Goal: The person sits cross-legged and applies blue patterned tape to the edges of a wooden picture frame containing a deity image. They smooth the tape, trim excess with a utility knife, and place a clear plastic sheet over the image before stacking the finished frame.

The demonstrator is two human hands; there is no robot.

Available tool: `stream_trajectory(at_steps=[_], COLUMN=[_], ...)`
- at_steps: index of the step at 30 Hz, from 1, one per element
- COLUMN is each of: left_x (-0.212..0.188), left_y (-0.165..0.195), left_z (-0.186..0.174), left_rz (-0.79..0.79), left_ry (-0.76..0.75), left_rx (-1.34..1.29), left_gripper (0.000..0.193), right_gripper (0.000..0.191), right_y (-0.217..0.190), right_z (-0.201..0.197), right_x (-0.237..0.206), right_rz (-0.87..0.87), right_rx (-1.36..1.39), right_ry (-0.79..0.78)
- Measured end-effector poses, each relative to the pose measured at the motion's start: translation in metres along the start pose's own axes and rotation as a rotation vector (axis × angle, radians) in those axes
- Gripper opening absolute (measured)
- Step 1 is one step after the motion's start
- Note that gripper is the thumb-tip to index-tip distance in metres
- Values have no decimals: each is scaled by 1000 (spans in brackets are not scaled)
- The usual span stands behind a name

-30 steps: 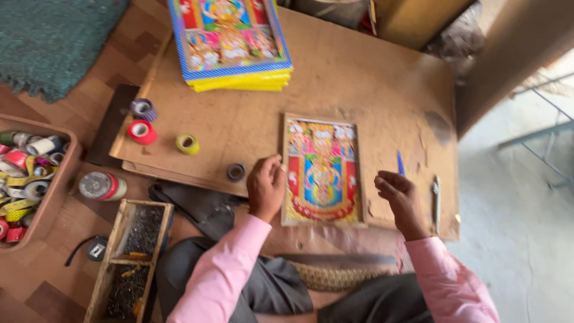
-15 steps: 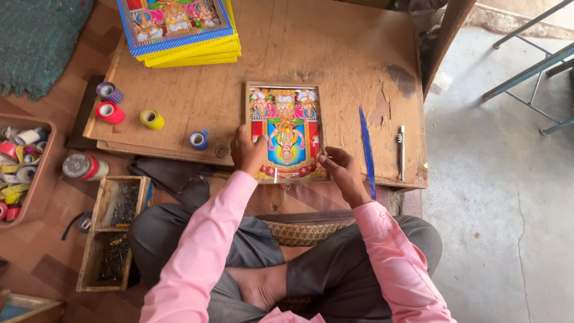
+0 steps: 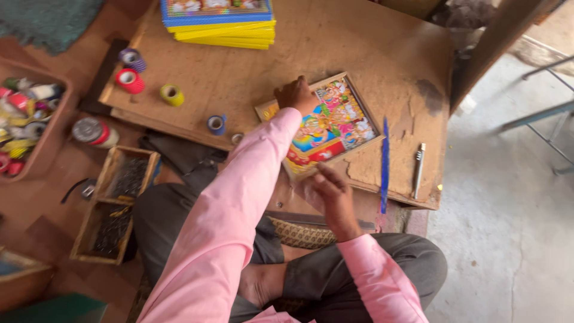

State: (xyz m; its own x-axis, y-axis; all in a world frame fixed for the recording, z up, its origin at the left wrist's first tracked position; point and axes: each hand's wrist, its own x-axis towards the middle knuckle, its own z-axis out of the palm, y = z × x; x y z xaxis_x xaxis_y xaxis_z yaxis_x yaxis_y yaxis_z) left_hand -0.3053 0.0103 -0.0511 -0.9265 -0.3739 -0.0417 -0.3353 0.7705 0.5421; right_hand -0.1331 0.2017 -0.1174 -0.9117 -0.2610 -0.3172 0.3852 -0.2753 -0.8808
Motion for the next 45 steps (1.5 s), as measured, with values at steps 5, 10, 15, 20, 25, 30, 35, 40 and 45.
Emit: stream_trajectory(at_steps=[5, 10, 15, 20, 25, 30, 35, 40, 45], left_x=[22, -42, -178, -199, -194, -168, -149, -134, -122], left_y=[-8, -55, -110, -133, -149, -153, -120, -137, -147], left_z=[7, 9, 5, 32, 48, 64, 102, 81, 70], left_rz=[191, 454, 417, 328, 247, 281, 152, 64, 43], left_ry=[-97, 223, 337, 253, 249, 198, 81, 18, -9], left_rx=[68, -280, -333, -407, -376, -145, -2, 73, 102], left_gripper=[48, 60, 75, 86, 66, 60, 53, 48, 43], right_gripper=[53, 70, 76, 69, 47, 33, 39, 36, 34], right_y=[35, 1, -62, -56, -34, -23, -33, -18, -16], right_z=[21, -36, -89, -85, -94, -100, -86, -93, -96], right_x=[3, 37, 72, 74, 62, 13, -13, -5, 4], right_rz=[-64, -71, -628, -523, -411, -663, -596, -624, -642], right_rx=[-74, -201, -1385, -1366, -728, -1395, -1278, -1285, -1335], right_ry=[-72, 29, 260, 358, 228, 398, 483, 469, 461])
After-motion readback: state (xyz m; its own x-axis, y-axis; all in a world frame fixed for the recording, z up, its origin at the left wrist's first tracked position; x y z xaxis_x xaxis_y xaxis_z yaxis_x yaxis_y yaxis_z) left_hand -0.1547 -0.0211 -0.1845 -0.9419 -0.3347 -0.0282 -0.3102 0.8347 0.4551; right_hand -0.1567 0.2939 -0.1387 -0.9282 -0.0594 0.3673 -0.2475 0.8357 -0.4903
